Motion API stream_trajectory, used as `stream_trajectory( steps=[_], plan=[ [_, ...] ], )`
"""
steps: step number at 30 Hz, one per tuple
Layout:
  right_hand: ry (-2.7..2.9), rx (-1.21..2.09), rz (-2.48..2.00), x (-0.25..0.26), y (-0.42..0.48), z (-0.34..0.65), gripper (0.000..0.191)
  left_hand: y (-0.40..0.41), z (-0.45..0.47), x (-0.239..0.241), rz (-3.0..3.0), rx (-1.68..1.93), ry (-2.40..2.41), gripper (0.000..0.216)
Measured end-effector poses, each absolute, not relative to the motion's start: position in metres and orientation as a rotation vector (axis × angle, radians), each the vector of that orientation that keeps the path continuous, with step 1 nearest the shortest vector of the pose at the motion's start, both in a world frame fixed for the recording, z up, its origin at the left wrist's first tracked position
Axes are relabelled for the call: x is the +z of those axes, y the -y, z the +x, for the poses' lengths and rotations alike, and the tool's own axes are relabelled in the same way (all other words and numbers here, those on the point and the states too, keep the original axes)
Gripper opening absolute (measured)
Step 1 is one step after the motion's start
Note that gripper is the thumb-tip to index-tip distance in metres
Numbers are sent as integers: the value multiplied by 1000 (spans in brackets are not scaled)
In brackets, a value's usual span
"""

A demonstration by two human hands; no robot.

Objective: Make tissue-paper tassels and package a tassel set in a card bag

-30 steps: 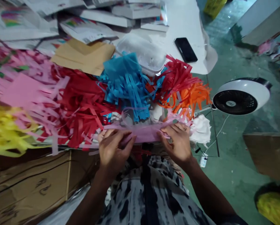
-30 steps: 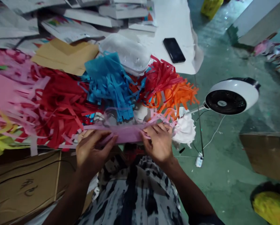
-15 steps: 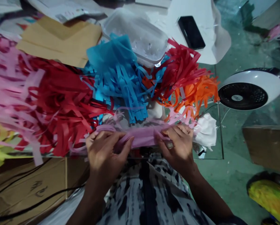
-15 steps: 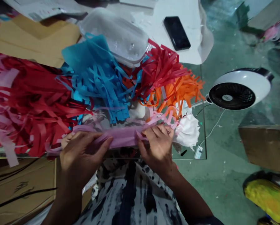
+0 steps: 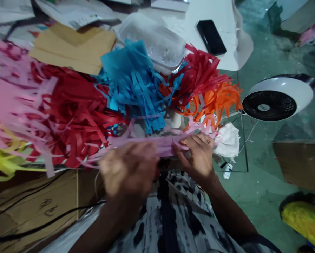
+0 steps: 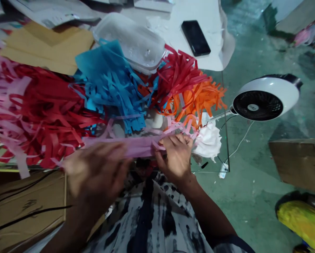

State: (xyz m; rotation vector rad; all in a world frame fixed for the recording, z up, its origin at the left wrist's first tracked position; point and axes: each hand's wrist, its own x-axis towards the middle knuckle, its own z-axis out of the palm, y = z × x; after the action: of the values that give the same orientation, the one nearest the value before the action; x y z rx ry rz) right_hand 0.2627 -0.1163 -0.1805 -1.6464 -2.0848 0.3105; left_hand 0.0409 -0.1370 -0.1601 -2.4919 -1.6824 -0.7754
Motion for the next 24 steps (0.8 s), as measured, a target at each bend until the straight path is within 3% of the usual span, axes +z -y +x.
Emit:
stream_trajectory(
  steps=[7,12,17,24],
  plan=[
    [2135,180,-1739,-177,114,271,19,147,62,-184,-2849,-649,1478,52],
    [1958,-335,-1759,-162,129,284,21,150,57,-186,-2874,-623,1476,52],
    [2324,-99,-1251,-167,145,270,34,152,60,-185,-2858,-619,1508,50],
    [2322,13,-1255,-179,134,275,25,160,-19,-183,-2614,-592,1618,51]
  ],
)
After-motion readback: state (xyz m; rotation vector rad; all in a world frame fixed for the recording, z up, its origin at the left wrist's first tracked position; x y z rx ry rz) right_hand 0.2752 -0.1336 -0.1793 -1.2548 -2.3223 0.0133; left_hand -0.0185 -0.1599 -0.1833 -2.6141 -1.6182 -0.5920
